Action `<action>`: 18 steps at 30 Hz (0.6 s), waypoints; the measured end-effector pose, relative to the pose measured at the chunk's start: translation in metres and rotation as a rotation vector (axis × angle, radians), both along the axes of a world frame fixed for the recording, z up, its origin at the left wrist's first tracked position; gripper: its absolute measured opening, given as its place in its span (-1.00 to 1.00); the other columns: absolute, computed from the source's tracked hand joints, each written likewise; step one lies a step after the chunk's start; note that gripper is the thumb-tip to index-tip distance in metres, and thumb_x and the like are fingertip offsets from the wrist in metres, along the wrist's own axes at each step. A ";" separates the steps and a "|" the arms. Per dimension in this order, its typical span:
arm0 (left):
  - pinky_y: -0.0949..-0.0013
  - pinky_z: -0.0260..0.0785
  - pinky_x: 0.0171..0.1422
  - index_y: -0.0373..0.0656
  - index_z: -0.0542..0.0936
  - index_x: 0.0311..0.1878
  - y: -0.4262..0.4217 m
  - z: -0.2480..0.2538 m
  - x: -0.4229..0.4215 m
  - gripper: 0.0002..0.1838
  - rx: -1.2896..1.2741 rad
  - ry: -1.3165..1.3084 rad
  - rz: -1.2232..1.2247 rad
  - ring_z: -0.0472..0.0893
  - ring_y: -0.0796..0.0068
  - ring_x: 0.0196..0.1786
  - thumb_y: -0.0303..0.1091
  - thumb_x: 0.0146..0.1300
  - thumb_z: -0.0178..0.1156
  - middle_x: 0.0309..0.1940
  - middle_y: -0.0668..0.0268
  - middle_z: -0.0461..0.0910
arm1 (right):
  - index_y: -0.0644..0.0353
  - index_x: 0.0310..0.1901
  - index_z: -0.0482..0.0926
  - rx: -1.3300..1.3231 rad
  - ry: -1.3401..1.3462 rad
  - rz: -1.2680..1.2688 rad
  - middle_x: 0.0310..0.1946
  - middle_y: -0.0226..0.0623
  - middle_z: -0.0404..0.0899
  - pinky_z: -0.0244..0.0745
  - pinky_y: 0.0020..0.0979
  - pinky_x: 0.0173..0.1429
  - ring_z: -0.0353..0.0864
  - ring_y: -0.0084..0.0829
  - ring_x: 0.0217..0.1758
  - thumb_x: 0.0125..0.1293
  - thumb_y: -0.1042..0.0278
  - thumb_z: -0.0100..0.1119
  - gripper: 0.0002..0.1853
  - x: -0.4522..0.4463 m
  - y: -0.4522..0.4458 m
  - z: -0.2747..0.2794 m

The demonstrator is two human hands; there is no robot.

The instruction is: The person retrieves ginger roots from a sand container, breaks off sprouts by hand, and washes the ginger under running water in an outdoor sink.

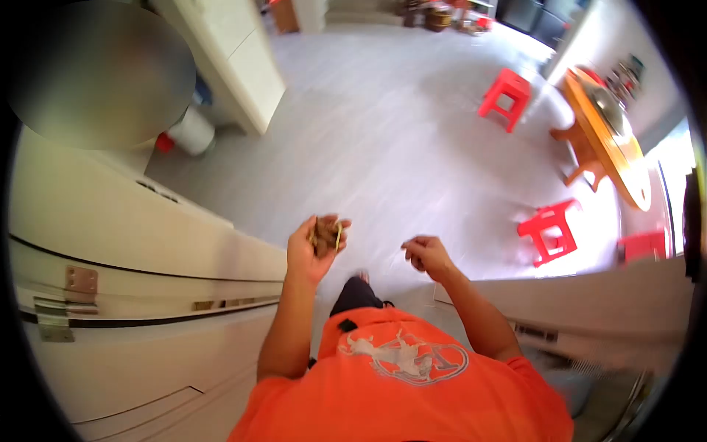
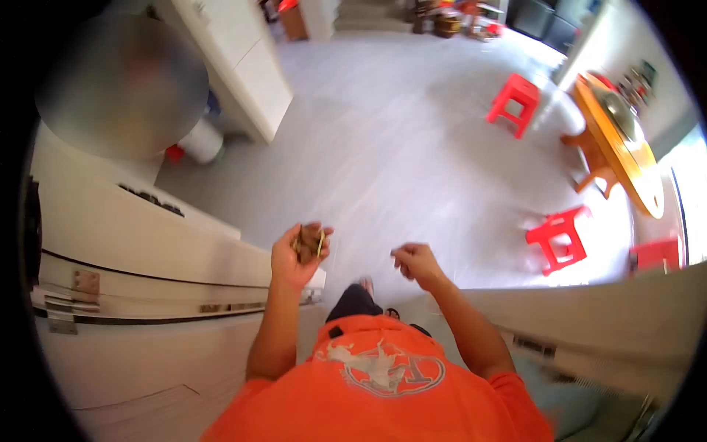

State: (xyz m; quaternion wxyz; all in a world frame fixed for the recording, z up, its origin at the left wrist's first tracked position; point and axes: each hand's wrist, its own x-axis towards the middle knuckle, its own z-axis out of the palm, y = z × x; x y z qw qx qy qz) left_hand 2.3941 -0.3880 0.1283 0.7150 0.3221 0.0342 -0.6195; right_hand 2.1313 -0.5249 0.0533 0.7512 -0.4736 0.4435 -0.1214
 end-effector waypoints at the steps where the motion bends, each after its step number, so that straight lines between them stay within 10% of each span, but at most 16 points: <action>1: 0.16 0.45 -0.06 -0.35 0.57 -0.02 -0.022 0.003 0.017 -0.56 -0.018 0.006 0.026 0.60 0.12 -0.18 -0.15 0.54 -0.16 0.01 -0.13 0.60 | 0.39 -0.25 0.61 -0.020 -0.018 0.000 -0.53 -0.32 0.55 0.12 -0.50 -0.63 0.32 -0.61 -0.69 0.33 0.36 0.27 -0.79 0.026 -0.026 0.009; 18: 0.15 0.45 0.09 -0.40 0.55 0.07 -0.405 0.029 0.222 -0.45 -0.150 0.028 -0.004 0.60 0.11 -0.09 -0.03 0.54 -0.16 0.06 -0.20 0.58 | 0.40 -0.22 0.59 0.094 0.057 -0.235 -0.53 -0.27 0.54 0.01 -0.53 -0.67 0.25 -0.60 -0.74 0.41 0.31 0.18 -0.75 0.164 -0.397 0.005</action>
